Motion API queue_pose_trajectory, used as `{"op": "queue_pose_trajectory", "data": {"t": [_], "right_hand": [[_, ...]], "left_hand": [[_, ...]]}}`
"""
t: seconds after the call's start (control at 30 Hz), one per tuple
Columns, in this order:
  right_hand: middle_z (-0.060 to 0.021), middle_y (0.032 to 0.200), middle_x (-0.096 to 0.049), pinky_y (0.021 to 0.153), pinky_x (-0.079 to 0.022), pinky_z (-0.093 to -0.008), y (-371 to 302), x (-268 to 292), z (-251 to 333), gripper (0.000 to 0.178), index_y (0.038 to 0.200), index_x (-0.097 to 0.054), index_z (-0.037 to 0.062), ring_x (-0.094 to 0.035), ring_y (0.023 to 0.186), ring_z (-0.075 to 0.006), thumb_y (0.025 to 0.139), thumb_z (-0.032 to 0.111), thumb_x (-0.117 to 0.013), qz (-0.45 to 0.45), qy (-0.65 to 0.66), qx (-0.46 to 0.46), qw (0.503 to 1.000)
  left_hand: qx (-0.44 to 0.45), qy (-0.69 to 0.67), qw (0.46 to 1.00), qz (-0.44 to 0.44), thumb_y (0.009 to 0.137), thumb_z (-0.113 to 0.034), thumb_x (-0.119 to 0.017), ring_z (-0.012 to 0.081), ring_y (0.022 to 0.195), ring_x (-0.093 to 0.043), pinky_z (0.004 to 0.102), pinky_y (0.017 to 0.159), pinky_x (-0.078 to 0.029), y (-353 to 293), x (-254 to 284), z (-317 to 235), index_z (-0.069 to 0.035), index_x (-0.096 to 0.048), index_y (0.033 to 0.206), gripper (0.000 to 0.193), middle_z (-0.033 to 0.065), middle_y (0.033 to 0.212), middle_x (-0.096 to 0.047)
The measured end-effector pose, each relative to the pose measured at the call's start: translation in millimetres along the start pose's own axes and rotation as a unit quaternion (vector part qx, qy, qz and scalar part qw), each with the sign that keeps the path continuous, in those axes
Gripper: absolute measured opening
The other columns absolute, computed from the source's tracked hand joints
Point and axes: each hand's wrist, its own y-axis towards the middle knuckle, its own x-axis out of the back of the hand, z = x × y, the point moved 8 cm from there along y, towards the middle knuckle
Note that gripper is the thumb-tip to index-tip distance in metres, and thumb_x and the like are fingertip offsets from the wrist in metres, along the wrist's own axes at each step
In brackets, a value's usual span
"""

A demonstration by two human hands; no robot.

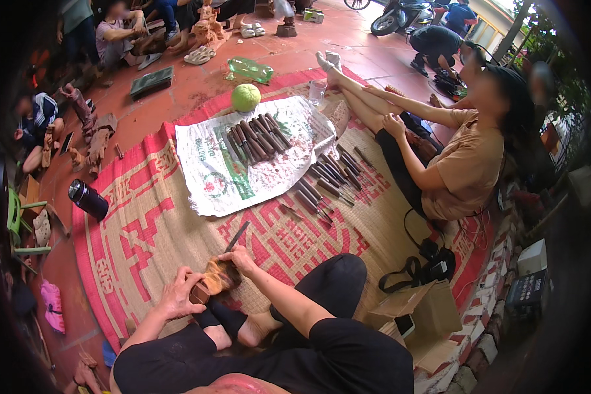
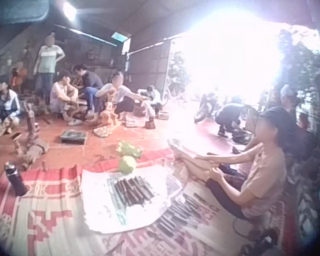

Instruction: The person sits on a mat and carves a small wooden block using a knife. They hold the wood in their left hand and use the knife in their right hand to shape the block, occasionally pausing to inspect the work or adjust their grip.

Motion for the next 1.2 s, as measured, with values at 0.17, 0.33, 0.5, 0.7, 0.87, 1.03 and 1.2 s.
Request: {"op": "queue_pose_trajectory", "data": {"t": [0.17,0.33,0.5,0.7,0.87,1.03,1.2], "right_hand": [[-0.0067,0.081,-0.064,0.064,-0.047,-0.0303,-5,-4,-2,0.015,0.087,-0.058,0.0043,-0.061,0.074,-0.0169,0.078,0.012,-0.068,-0.049,0.024,-0.014,0.998],[-0.0087,0.080,-0.063,0.067,-0.050,-0.0328,-8,13,-17,0.017,0.087,-0.055,0.0040,-0.062,0.074,-0.0206,0.079,0.013,-0.067,-0.066,0.147,-0.023,0.987],[-0.0087,0.072,-0.061,0.052,-0.046,-0.0252,-18,14,-5,0.013,0.082,-0.056,0.0024,-0.060,0.059,-0.0190,0.075,0.005,-0.067,-0.068,0.085,-0.029,0.994],[-0.0101,0.066,-0.063,0.041,-0.045,-0.0283,-22,57,31,0.009,0.073,-0.059,0.0016,-0.059,0.051,-0.0158,0.076,0.006,-0.066,-0.142,0.023,0.072,0.987],[-0.0123,0.072,-0.066,0.048,-0.049,-0.0259,-49,50,134,0.010,0.080,-0.063,-0.0003,-0.062,0.056,-0.0169,0.079,0.009,-0.067,-0.115,-0.166,0.163,0.966],[-0.0097,0.074,-0.065,0.054,-0.049,-0.0262,-137,24,250,0.014,0.079,-0.064,0.0015,-0.060,0.062,-0.0160,0.075,0.013,-0.071,-0.101,-0.250,0.259,0.927],[-0.0051,0.065,-0.065,0.051,-0.049,-0.0250,-197,28,317,0.019,0.075,-0.065,0.0028,-0.061,0.057,-0.0110,0.067,0.015,-0.077,-0.076,-0.321,0.337,0.882]], "left_hand": [[0.001,0.006,1.000,-0.005,0.054,-0.030,-0.077,0.0354,0.104,-0.054,0.0453,0.085,-0.047,-6,3,3,-0.021,-0.046,0.122,0.075,0.0134,0.116,-0.040],[-0.016,0.006,1.000,-0.014,0.054,-0.031,-0.077,0.0358,0.103,-0.054,0.0451,0.086,-0.047,-3,6,-4,-0.020,-0.047,0.122,0.075,0.0129,0.117,-0.039],[-0.003,0.001,1.000,-0.008,0.054,-0.034,-0.077,0.0359,0.104,-0.054,0.0450,0.087,-0.046,-4,-2,9,-0.021,-0.047,0.122,0.076,0.0127,0.119,-0.039],[0.004,-0.004,1.000,-0.027,0.055,-0.035,-0.075,0.0353,0.106,-0.053,0.0452,0.087,-0.046,-3,-2,20,-0.020,-0.046,0.124,0.077,0.0127,0.121,-0.038],[-0.021,-0.015,0.998,-0.060,0.055,-0.034,-0.074,0.0359,0.107,-0.053,0.0446,0.087,-0.046,-5,-4,17,-0.019,-0.045,0.127,0.079,0.0135,0.121,-0.038],[-0.044,-0.010,0.995,-0.084,0.056,-0.032,-0.075,0.0356,0.106,-0.053,0.0435,0.088,-0.047,-8,-9,20,-0.016,-0.045,0.126,0.077,0.0140,0.120,-0.039],[-0.047,0.006,0.994,-0.095,0.057,-0.032,-0.075,0.0350,0.107,-0.053,0.0427,0.088,-0.046,-12,-8,17,-0.015,-0.045,0.125,0.076,0.0137,0.120,-0.039]]}}
